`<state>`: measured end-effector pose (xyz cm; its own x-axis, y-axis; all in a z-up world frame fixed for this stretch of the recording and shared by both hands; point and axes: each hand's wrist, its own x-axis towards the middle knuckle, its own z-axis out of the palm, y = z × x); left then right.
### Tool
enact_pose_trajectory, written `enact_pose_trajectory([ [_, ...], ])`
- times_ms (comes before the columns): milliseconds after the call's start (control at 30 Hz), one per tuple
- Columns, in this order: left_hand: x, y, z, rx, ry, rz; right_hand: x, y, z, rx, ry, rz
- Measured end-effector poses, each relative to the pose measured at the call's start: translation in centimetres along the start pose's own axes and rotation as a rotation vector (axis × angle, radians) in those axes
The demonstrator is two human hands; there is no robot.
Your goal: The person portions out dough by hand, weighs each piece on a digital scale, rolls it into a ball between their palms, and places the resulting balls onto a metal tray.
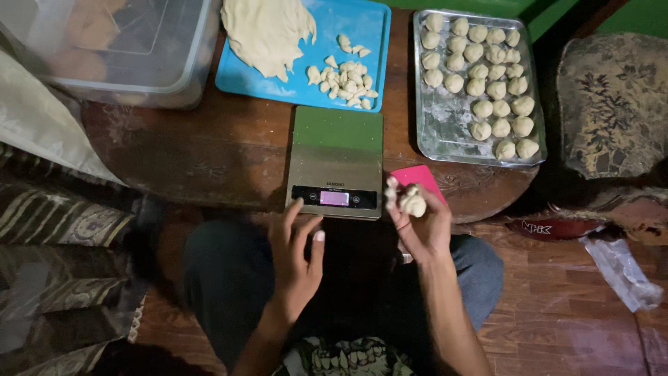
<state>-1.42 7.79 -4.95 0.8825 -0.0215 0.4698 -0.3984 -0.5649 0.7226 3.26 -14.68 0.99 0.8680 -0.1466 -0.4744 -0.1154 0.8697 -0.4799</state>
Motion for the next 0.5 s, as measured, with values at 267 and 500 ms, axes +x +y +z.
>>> enact_pose_trajectory([
  [267,0.3,0.8,-1.7,-0.253,0.007,-0.094,1.8,-0.2,-0.8,-0.041,-0.147,0.071],
  [500,0.4,-0.6,-0.9,-0.272,-0.062,-0.081,-0.9,0.0,0.6,-0.228,-0.302,0.039],
])
